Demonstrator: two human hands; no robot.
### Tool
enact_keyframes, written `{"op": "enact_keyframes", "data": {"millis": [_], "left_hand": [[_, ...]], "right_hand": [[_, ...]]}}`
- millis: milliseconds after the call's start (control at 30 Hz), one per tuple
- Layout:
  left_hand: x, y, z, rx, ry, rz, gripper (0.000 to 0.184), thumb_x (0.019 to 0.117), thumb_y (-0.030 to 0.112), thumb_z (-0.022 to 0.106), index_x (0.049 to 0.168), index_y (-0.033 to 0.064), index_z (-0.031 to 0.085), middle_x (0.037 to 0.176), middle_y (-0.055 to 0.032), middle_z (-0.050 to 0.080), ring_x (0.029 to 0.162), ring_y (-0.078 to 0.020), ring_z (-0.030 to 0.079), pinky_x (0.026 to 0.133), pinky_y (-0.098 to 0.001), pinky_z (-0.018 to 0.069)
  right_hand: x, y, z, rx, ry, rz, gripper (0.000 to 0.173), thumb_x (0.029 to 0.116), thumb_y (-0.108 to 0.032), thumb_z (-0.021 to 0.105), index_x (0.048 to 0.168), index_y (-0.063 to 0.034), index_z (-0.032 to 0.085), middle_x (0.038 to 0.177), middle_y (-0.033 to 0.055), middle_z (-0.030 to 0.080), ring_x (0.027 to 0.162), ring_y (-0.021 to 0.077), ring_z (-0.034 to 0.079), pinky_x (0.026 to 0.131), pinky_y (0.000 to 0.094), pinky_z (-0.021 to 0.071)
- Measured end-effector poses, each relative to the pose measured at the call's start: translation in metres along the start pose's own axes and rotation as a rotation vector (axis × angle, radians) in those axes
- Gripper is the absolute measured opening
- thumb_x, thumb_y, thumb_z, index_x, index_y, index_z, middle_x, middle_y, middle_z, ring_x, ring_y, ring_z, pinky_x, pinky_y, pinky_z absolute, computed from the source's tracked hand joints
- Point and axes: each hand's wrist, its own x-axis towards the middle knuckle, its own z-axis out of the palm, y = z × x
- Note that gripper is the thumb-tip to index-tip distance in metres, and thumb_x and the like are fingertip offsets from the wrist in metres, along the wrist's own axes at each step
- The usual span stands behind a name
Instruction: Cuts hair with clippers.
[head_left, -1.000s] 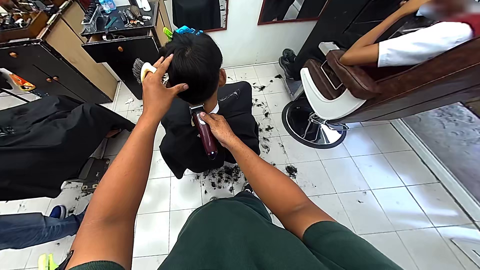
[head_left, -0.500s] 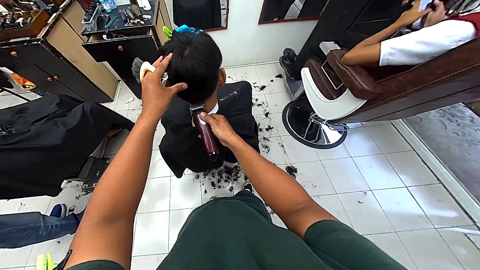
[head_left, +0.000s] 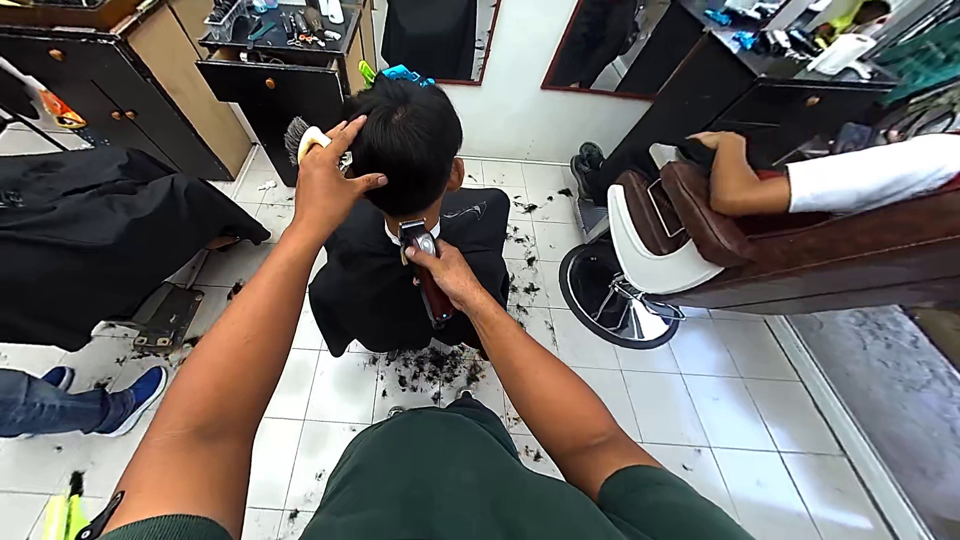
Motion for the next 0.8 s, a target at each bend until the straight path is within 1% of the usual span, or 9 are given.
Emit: {"op": "enact_keyframes", "data": {"millis": [67,100,233,433,567,600,667,733,800], "left_hand": [[-0.002,0.002,0.0,0.003,0.008,-0.017,0.074,0.0845,0.028,0.085,0.15,0.0117,0.054,0.15,-0.0113,0.057,0.143,-0.0251,0.049,0.121,-0.046,0.0356],[-0.003,0.004,0.0,0.005,0.011,-0.029,0.074,0.0845,0.027,0.085,0.15,0.0114,0.054,0.149,-0.0112,0.057,0.142,-0.0249,0.051,0.12,-0.0458,0.0366],[-0.008,0.018,0.0,0.033,0.015,-0.106,0.075,0.0859,0.026,0.084,0.152,0.0112,0.052,0.147,-0.0151,0.058,0.134,-0.0313,0.057,0.114,-0.0513,0.0413],[-0.017,0.028,0.003,0.106,0.042,-0.177,0.075,0.0879,0.028,0.083,0.153,0.0113,0.05,0.14,-0.0201,0.062,0.129,-0.0352,0.059,0.113,-0.0527,0.0406],[-0.022,0.035,0.006,0.122,0.054,-0.249,0.074,0.0896,0.029,0.081,0.154,0.0126,0.049,0.143,-0.0175,0.061,0.129,-0.0332,0.058,0.112,-0.0501,0.0417],[-0.023,0.037,0.007,0.114,0.06,-0.27,0.074,0.0894,0.029,0.081,0.154,0.0129,0.049,0.143,-0.0177,0.061,0.129,-0.0332,0.058,0.112,-0.0498,0.0423],[-0.026,0.04,0.007,0.084,0.067,-0.325,0.075,0.0893,0.029,0.082,0.155,0.0151,0.048,0.144,-0.0176,0.059,0.128,-0.0316,0.059,0.11,-0.0495,0.0452],[-0.029,0.046,0.008,0.016,0.061,-0.398,0.076,0.09,0.026,0.081,0.157,0.0173,0.045,0.148,-0.0146,0.057,0.126,-0.0277,0.063,0.104,-0.047,0.0515],[-0.032,0.05,0.012,-0.066,0.079,-0.481,0.079,0.0901,0.024,0.081,0.158,0.0208,0.042,0.147,-0.0124,0.058,0.108,-0.0249,0.07,0.083,-0.0433,0.0611]], "right_hand": [[0.002,-0.005,-0.006,0.004,-0.021,0.02,0.047,0.1066,-0.045,0.051,0.126,-0.0027,0.058,0.097,0.0153,0.067,0.076,0.0231,0.068,0.07,0.0412,0.0601],[0.004,-0.005,-0.009,0.006,-0.036,0.023,0.047,0.1075,-0.045,0.049,0.125,-0.0016,0.059,0.097,0.0161,0.068,0.077,0.0239,0.069,0.071,0.0422,0.0607],[0.01,-0.004,-0.015,-0.059,-0.078,-0.054,0.045,0.1071,-0.043,0.051,0.121,-0.0009,0.06,0.097,0.0156,0.068,0.081,0.0232,0.068,0.075,0.0433,0.0586],[0.019,-0.005,-0.025,-0.116,-0.134,-0.033,0.045,0.1055,-0.043,0.055,0.114,0.0003,0.063,0.095,0.0153,0.067,0.083,0.0231,0.067,0.077,0.044,0.056],[0.028,0.002,-0.029,-0.028,-0.201,-0.135,0.042,0.1066,-0.036,0.054,0.126,0.0007,0.061,0.104,0.0156,0.07,0.092,0.0226,0.07,0.086,0.044,0.0587],[0.027,0.001,-0.034,-0.029,-0.233,-0.119,0.042,0.1067,-0.036,0.054,0.125,0.0006,0.061,0.103,0.0154,0.07,0.089,0.0229,0.071,0.083,0.044,0.0605],[0.026,-0.002,-0.047,-0.023,-0.272,-0.032,0.042,0.1075,-0.039,0.052,0.115,0.0007,0.065,0.094,0.0138,0.07,0.078,0.0213,0.069,0.074,0.0409,0.06],[0.029,-0.003,-0.059,0.027,-0.293,0.033,0.045,0.109,-0.041,0.048,0.11,0.001,0.065,0.088,0.0127,0.069,0.071,0.0204,0.069,0.067,0.0386,0.0614],[0.034,-0.005,-0.067,0.079,-0.304,0.045,0.047,0.1099,-0.041,0.045,0.11,0.0016,0.066,0.088,0.0131,0.068,0.069,0.0212,0.069,0.066,0.0391,0.0618]]}}
